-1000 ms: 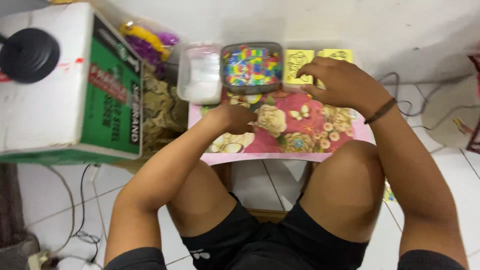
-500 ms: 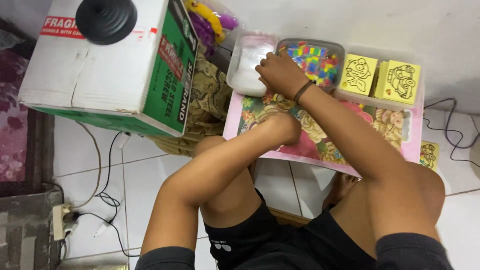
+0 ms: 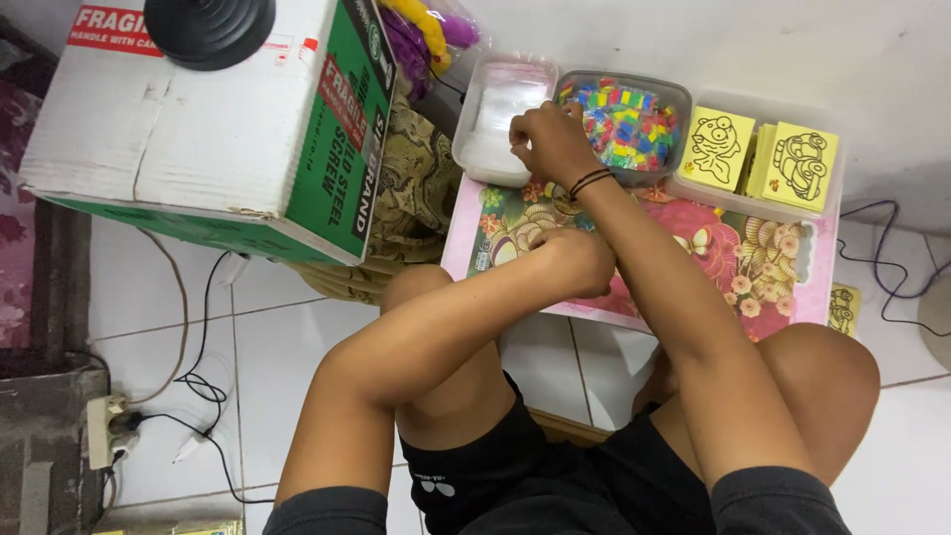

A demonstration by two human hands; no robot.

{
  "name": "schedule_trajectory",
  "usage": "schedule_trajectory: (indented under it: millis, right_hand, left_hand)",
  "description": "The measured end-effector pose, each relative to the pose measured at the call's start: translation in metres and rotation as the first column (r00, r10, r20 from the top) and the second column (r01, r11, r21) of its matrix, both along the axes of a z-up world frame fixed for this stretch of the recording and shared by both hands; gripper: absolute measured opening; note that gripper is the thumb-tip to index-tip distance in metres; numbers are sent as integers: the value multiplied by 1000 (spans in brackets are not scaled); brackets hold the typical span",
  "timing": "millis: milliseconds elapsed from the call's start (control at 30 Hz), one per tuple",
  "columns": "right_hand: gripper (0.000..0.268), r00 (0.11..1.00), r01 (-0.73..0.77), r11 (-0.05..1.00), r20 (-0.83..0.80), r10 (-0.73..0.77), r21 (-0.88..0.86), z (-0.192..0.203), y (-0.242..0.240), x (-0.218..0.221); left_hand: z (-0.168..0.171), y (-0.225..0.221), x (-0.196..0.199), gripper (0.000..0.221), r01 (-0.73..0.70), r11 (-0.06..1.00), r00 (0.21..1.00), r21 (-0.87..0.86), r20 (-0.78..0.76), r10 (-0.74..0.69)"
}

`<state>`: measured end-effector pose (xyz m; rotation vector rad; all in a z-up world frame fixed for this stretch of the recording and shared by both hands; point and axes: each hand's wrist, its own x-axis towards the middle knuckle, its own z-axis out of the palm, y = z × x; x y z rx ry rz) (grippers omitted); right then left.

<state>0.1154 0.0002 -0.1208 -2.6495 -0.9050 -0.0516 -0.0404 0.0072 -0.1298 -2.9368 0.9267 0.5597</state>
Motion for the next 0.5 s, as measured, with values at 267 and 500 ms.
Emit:
schedule_trajectory:
  millis: [267,500]
  right_hand:
    - [10,997,-13,994,-79,22,109,41,-14,-26]
    - [12,996,-78,862,10,84,500,96,-50,-38]
  left_hand:
    - [37,8,11,48,259,965,966,46,-17,-259]
    - [54,-9,17,50,129,988,979,88,-167,-114]
